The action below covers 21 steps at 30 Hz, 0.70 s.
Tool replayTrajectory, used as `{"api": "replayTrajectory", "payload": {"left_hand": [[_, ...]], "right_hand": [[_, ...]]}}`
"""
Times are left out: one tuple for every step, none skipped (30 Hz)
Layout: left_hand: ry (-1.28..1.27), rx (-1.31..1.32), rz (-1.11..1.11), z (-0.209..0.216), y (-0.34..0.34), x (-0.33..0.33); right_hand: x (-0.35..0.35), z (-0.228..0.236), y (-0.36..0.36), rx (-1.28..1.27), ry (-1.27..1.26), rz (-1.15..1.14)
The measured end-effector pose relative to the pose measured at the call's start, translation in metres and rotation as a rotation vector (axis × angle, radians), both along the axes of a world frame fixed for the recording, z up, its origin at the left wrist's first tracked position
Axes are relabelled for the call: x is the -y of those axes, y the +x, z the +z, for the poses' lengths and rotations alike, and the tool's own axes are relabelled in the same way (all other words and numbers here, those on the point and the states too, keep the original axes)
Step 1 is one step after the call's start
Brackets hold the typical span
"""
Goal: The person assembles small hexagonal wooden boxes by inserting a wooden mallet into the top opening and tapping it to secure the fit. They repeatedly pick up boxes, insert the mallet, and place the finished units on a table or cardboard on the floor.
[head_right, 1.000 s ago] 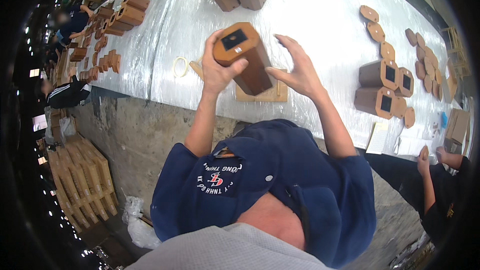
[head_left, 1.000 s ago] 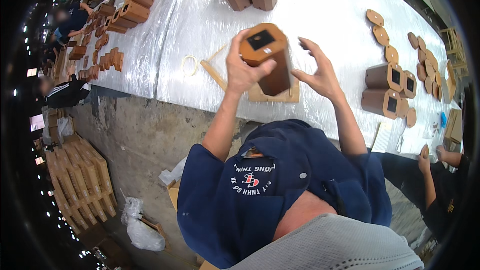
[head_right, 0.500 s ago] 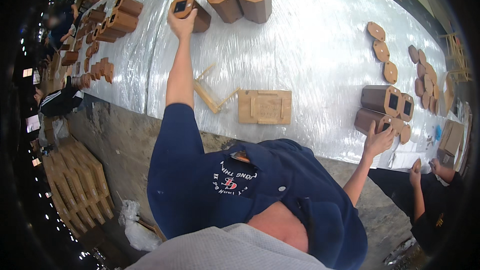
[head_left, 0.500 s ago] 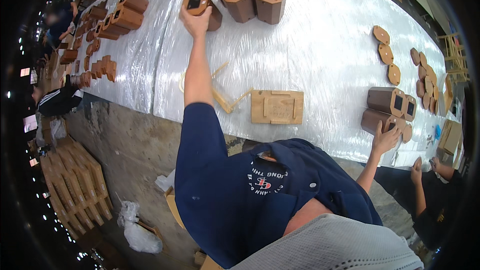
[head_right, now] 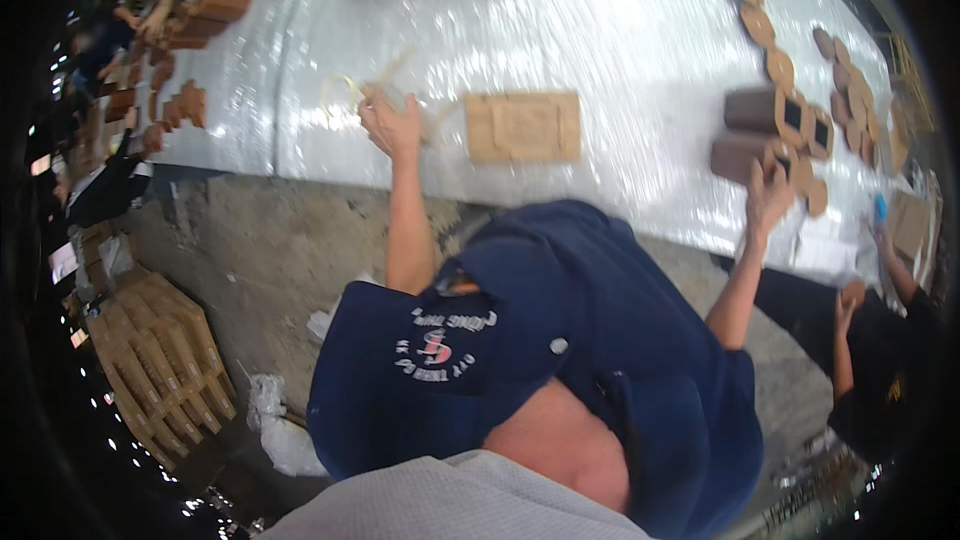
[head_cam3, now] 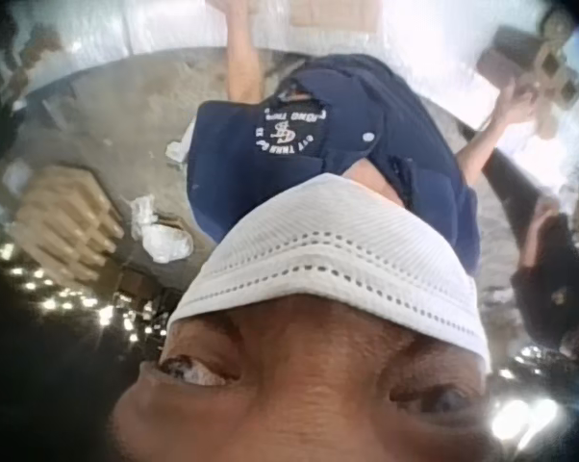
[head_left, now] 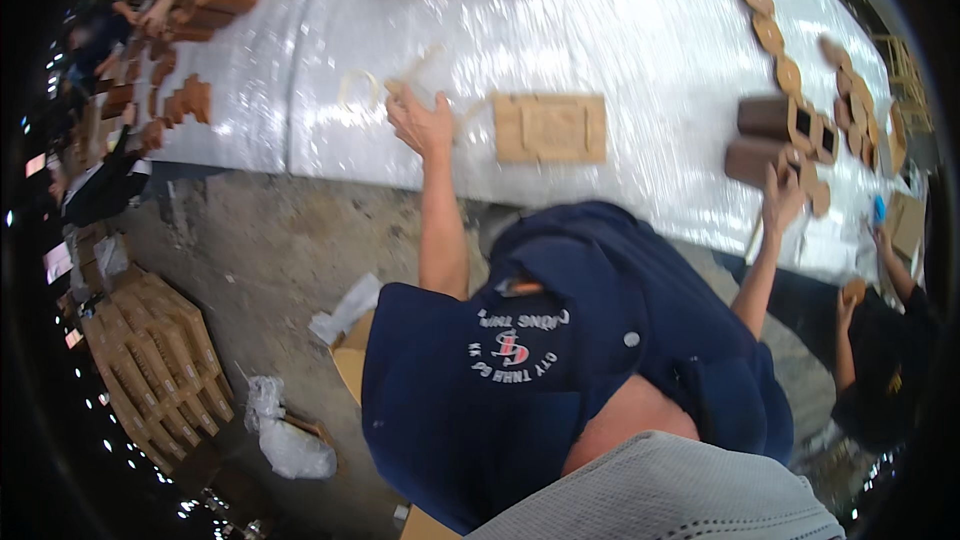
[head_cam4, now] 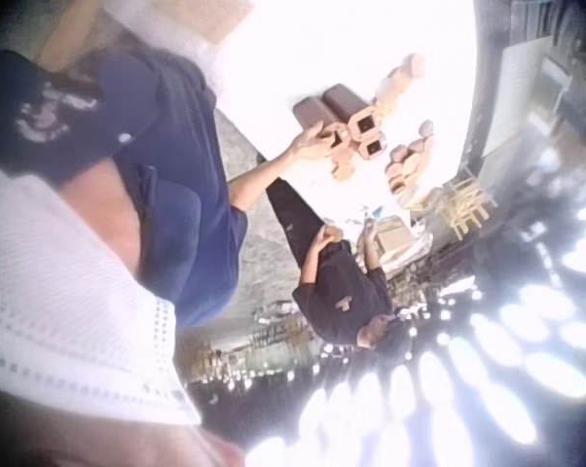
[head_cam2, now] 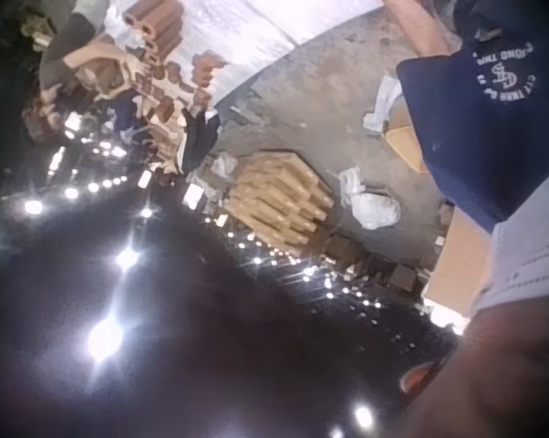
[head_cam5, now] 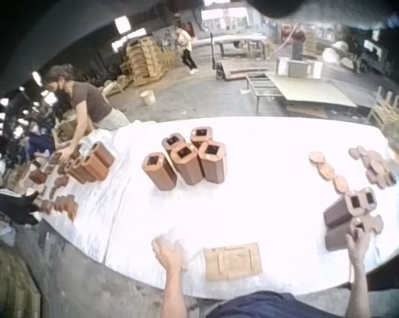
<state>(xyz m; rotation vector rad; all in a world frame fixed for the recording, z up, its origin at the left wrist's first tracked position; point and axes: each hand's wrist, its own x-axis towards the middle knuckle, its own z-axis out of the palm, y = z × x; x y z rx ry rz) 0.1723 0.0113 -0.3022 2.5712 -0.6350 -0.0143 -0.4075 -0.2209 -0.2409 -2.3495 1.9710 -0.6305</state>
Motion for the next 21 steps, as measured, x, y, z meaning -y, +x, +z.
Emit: {"api": "replayTrajectory", "payload": {"left_hand": [[0.033, -0.043, -0.019, 0.007, -0.02, -0.012], [0.06, -0.085, -0.027, 0.005, -0.033, -0.028], [-0.064, -0.059, -0.005, -0.015, -0.032, -0.042], [-0.214, -0.022, -0.008, -0.034, -0.019, -0.047], [-0.355, 0.011, -0.018, -0.052, -0.002, -0.054], [-0.503, 0.044, -0.024, -0.061, 0.01, -0.064], [-0.356, -0.01, 0.008, -0.061, 0.025, -0.073], [-0.213, -0.065, 0.035, -0.054, 0.038, -0.077], [-0.066, -0.126, 0.059, -0.049, 0.043, -0.08], [-0.21, -0.228, 0.1, -0.046, 0.043, -0.084], [-0.357, -0.321, 0.147, -0.042, 0.045, -0.088], [-0.499, -0.417, 0.194, -0.04, 0.046, -0.097], [-0.427, -0.29, 0.215, -0.038, 0.047, -0.106], [-0.417, -0.169, 0.237, -0.032, 0.044, -0.114], [-0.409, -0.061, 0.254, -0.021, 0.033, -0.119], [-0.4, 0.047, 0.271, -0.01, 0.021, -0.124], [-0.486, 0.073, 0.265, 0.008, 0.005, -0.128], [-0.507, 0.064, 0.218, 0.018, -0.01, -0.132], [-0.528, 0.055, 0.171, 0.025, -0.025, -0.134], [-0.543, 0.046, 0.121, 0.03, -0.041, -0.137], [-0.498, 0.06, 0.007, 0.034, -0.057, -0.139]], "right_hand": [[-0.009, 0.011, 0.003, -0.024, 0.0, 0.039], [-0.022, 0.034, 0.026, -0.047, -0.001, 0.091], [-0.03, 0.052, 0.057, 0.073, 0.015, 0.194], [-0.043, 0.067, 0.086, 0.2, 0.032, 0.286], [-0.054, 0.071, 0.106, 0.234, 0.042, 0.358], [-0.061, 0.074, 0.125, 0.268, 0.046, 0.433], [-0.067, 0.08, 0.147, 0.219, 0.054, 0.552], [-0.074, 0.085, 0.167, 0.167, 0.057, 0.667], [-0.082, 0.086, 0.188, 0.143, 0.059, 0.758], [-0.088, 0.085, 0.209, 0.125, 0.059, 0.855], [-0.092, 0.08, 0.228, 0.093, 0.018, 0.957], [-0.1, 0.074, 0.246, 0.058, -0.016, 1.058], [-0.104, 0.072, 0.263, 0.026, -0.007, 1.115], [-0.108, 0.069, 0.276, -0.008, 0.003, 1.166], [-0.112, 0.063, 0.285, -0.05, 0.023, 1.189], [-0.114, 0.058, 0.288, -0.07, 0.01, 1.186], [-0.115, 0.054, 0.291, -0.09, -0.006, 1.192], [-0.117, 0.052, 0.295, -0.107, -0.019, 1.208], [-0.113, 0.05, 0.294, -0.131, -0.027, 1.206], [-0.114, 0.05, 0.29, -0.167, -0.033, 1.218], [-0.114, 0.052, 0.289, -0.201, -0.041, 1.233]]}}
